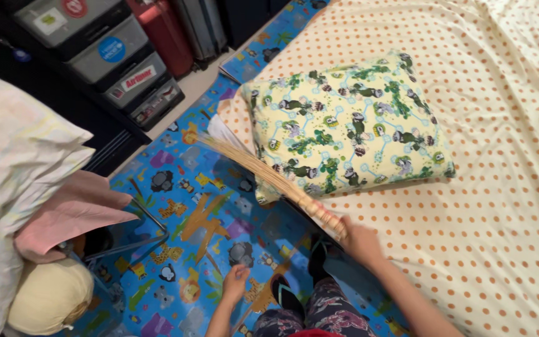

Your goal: The person straightens a polka-dotted bedsheet and uses a small broom to tap and sweep several pillows and a folded blanket on the bed. They then move the pillows and blanket to a nearby chair and place remote controls on a side table.

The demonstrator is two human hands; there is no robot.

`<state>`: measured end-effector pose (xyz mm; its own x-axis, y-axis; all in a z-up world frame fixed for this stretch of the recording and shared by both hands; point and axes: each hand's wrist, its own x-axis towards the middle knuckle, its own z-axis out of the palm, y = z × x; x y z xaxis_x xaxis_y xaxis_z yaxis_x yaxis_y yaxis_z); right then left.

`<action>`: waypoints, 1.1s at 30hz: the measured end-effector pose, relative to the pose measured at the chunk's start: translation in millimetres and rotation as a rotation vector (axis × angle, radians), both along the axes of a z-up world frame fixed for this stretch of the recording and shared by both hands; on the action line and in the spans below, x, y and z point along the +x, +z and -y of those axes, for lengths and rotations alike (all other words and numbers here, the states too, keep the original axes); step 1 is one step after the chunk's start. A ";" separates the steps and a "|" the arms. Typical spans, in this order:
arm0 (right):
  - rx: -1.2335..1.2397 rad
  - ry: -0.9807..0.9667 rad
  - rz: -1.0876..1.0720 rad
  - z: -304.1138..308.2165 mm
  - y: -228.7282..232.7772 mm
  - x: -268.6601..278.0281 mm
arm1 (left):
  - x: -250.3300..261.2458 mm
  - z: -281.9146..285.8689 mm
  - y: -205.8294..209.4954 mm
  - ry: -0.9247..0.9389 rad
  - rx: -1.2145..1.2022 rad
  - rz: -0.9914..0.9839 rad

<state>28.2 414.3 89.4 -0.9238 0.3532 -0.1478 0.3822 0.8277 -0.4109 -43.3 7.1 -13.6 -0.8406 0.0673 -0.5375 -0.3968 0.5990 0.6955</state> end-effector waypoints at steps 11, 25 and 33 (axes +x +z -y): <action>-0.279 -0.837 -0.634 -97.2 9.2 -92.5 | -29.7 -62.9 -6.3 -0.003 0.042 0.023; -0.099 -0.256 -0.104 -104.7 -24.5 -49.0 | -123.0 -189.5 -15.0 -0.263 -0.231 -0.392; 0.208 -0.817 -0.181 -319.9 -71.8 -49.3 | -188.7 -275.0 1.9 -0.095 -0.285 -0.386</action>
